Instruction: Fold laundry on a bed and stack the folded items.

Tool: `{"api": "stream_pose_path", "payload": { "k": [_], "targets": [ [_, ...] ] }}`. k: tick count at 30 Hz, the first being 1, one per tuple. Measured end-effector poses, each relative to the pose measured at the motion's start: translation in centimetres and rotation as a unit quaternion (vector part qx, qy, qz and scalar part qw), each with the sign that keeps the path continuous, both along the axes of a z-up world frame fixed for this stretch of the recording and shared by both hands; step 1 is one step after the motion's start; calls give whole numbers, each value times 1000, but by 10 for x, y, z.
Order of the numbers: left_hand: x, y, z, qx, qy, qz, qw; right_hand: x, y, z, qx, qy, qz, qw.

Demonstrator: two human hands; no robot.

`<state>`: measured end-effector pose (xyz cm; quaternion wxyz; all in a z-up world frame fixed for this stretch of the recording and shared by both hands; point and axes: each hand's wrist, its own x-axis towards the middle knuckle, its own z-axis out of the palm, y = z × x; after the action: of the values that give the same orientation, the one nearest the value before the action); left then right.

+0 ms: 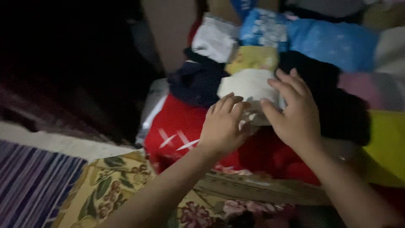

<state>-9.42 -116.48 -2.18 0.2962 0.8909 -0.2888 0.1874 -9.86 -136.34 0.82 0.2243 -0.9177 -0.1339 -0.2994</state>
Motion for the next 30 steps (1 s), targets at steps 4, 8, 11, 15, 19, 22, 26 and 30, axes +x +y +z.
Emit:
{"api": "stream_pose_path", "payload": {
  "k": [4, 8, 11, 15, 19, 22, 26, 30],
  "targets": [
    [-17, 98, -4, 9, 27, 58, 998, -4, 80, -17, -28, 24, 52, 998],
    [-42, 198, -8, 37, 11, 138, 990, -11, 169, -26, 0, 58, 114, 992],
    [-73, 274, -12, 39, 33, 195, 979, -13, 239, -38, -7, 64, 151, 986],
    [-111, 373, -18, 36, 22, 255, 966, -18, 330, -49, 19, 60, 211, 975],
    [-158, 453, -23, 32, 46, 335, 941, -27, 415, -53, 39, 63, 285, 956],
    [-190, 505, -23, 38, 36, 381, 923, -33, 477, -50, 27, 66, 321, 944],
    [-228, 559, -24, 10, 79, 447, 891, -38, 549, -50, -3, 67, 372, 926],
    [-255, 608, -26, -3, 118, 506, 854, -42, 618, -50, -26, 79, 421, 903]
  ]
}}
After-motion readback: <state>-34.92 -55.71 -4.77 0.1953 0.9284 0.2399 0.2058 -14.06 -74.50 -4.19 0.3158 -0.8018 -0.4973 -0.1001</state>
